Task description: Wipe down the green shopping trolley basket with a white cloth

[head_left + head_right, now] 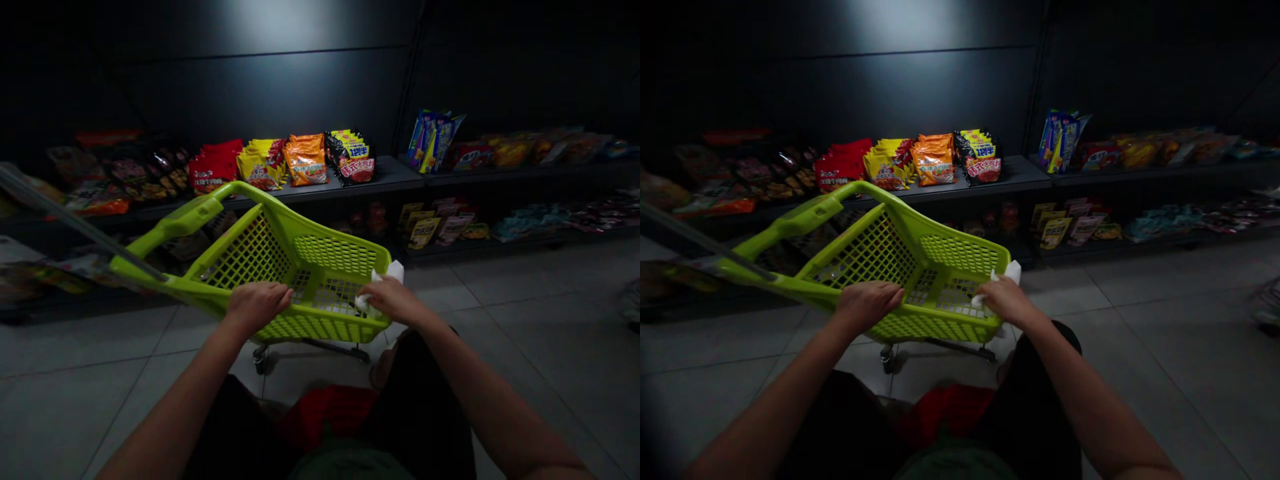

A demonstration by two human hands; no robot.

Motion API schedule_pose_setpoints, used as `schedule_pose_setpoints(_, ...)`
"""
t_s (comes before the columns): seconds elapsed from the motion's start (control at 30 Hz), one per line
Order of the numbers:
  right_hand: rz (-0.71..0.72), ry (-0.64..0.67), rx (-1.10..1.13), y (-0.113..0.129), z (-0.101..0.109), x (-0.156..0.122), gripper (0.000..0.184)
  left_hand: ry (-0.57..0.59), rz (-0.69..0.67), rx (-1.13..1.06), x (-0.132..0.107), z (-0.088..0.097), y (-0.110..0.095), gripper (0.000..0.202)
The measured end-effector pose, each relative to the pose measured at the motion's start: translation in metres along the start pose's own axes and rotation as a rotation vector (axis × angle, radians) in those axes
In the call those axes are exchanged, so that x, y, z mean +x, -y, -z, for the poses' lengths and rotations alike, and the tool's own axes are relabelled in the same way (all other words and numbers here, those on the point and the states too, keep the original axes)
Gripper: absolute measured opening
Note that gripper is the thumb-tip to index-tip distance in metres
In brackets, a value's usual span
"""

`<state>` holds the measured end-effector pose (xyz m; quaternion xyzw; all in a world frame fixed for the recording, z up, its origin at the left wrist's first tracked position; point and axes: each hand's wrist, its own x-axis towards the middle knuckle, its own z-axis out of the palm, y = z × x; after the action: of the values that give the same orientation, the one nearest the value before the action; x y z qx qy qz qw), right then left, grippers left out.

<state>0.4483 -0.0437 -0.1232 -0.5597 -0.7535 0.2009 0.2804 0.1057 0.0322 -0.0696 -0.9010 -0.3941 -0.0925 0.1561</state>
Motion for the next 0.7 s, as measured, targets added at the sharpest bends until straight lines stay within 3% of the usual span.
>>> schedule_pose_setpoints(0.07,0.058,0.233,0.141,0.023,-0.002,0.006,0.035,0.025,-0.014,-0.028,0.001,0.003,-0.001,0.049)
schedule_pose_setpoints(0.1,0.066,0.287,0.220,0.035,-0.002,0.010,0.034,0.040,-0.037,-0.054,0.001,0.006,0.001,0.048)
schedule_pose_setpoints(0.2,0.021,0.197,0.366,0.060,-0.005,0.019,0.031,0.049,-0.137,-0.138,-0.004,0.019,0.013,0.043)
schedule_pose_setpoints(0.27,0.033,0.201,0.355,0.061,-0.010,0.020,0.031,0.008,-0.156,-0.119,-0.009,0.027,0.027,0.044)
schedule_pose_setpoints(0.33,0.063,0.346,0.257,0.051,-0.017,0.019,0.027,-0.022,-0.118,-0.048,-0.013,0.032,0.041,0.047)
schedule_pose_setpoints(0.47,0.063,0.598,0.079,0.037,-0.028,0.028,0.026,0.105,-0.009,0.012,-0.015,0.034,0.058,0.055)
schedule_pose_setpoints(0.5,0.070,0.610,0.086,0.041,-0.030,0.034,0.026,0.156,0.011,0.006,-0.013,0.035,0.059,0.057)
schedule_pose_setpoints(0.57,0.078,0.506,0.165,0.059,-0.034,0.050,0.027,0.210,0.058,-0.019,-0.010,0.038,0.062,0.059)
schedule_pose_setpoints(0.63,0.091,0.344,0.252,0.082,-0.042,0.062,0.031,0.184,0.112,-0.019,-0.005,0.041,0.065,0.058)
schedule_pose_setpoints(0.7,0.128,0.358,0.274,0.100,-0.053,0.068,0.034,0.135,0.151,0.005,-0.002,0.043,0.068,0.057)
